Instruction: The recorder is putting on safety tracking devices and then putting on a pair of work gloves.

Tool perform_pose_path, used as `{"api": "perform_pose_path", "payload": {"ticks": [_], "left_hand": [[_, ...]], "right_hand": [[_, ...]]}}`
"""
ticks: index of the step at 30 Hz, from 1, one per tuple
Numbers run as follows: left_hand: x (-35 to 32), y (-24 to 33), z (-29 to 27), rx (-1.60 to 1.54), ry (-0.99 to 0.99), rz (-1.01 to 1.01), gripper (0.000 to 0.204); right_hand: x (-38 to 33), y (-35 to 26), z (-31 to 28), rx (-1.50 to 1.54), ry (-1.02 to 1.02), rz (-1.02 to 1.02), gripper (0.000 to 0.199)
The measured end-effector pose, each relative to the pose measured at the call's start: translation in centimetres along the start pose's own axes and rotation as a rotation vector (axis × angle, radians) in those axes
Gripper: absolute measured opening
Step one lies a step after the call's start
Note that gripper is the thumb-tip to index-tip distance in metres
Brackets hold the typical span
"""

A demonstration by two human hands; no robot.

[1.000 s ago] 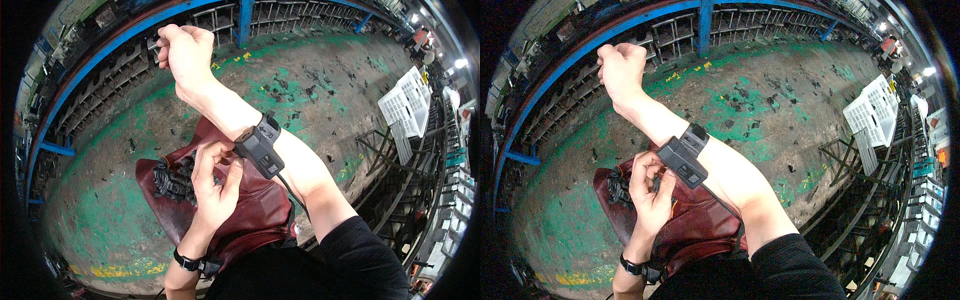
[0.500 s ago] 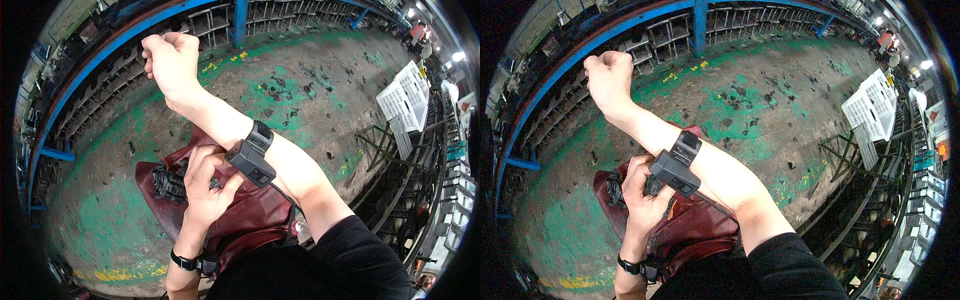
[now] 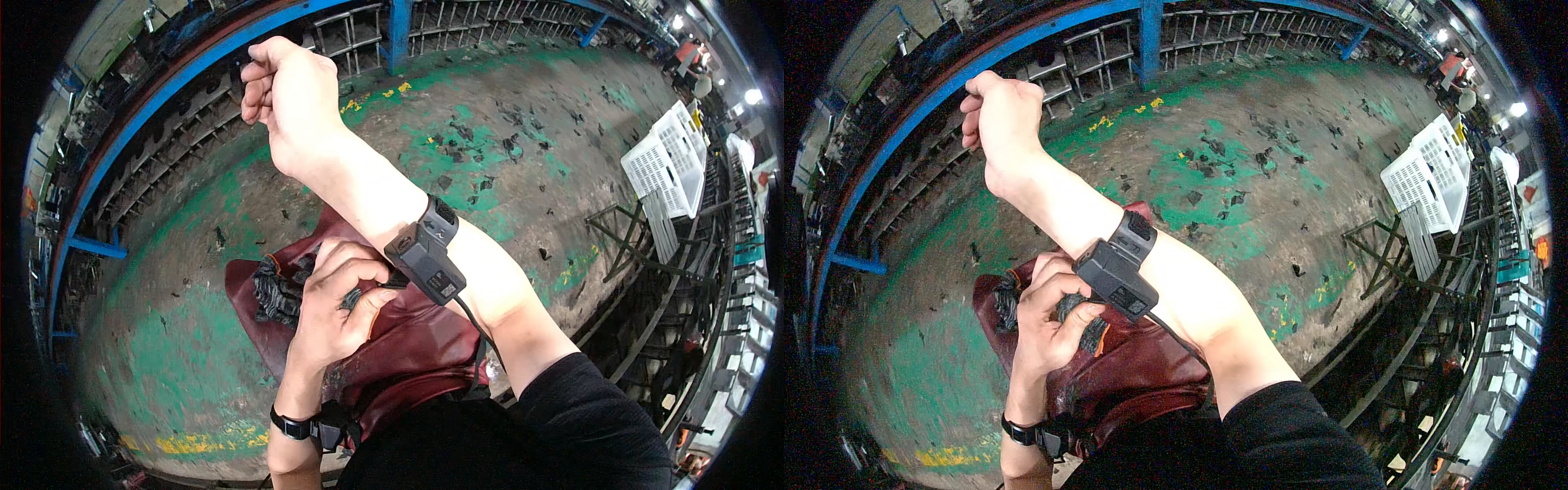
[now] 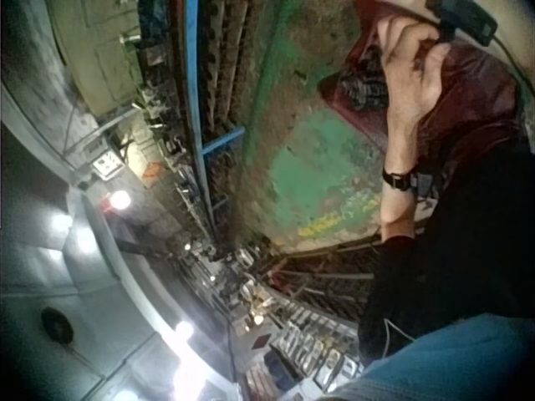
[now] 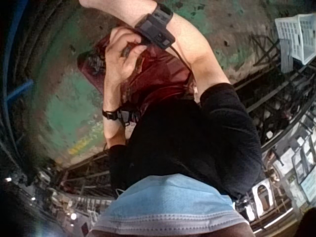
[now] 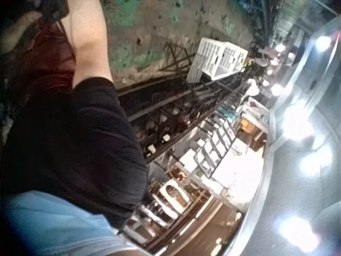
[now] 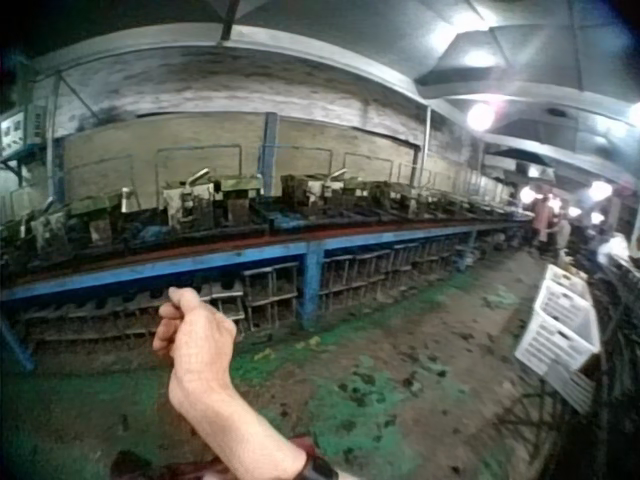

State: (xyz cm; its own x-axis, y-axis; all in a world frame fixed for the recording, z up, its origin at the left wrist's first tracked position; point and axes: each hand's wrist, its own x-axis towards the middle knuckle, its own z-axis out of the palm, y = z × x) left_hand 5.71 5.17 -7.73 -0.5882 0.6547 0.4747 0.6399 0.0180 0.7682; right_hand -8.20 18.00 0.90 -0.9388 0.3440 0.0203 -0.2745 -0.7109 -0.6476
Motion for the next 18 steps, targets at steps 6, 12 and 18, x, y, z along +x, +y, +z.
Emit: {"api": "perform_pose_path", "payload": {"ticks": [6,12,18], "left_hand": [[0.4,-0.6,-0.6,0.101,-0.054,-0.036,0.017],[-0.1,-1.4,-0.8,-0.044,-0.063,-0.091,0.024],[-2.0,-2.5,0.7,-0.854,0.070,-0.359,0.033]], "right_hand": [[-1.0,-0.8,1.0,0.255,-0.104,0.183,0.029],[-3.0,-1.2,2.8,0.410,-0.189,0.332,0.034],[-4.3,-0.8,3.4,0.426,-0.268,0.391,0.035]]}}
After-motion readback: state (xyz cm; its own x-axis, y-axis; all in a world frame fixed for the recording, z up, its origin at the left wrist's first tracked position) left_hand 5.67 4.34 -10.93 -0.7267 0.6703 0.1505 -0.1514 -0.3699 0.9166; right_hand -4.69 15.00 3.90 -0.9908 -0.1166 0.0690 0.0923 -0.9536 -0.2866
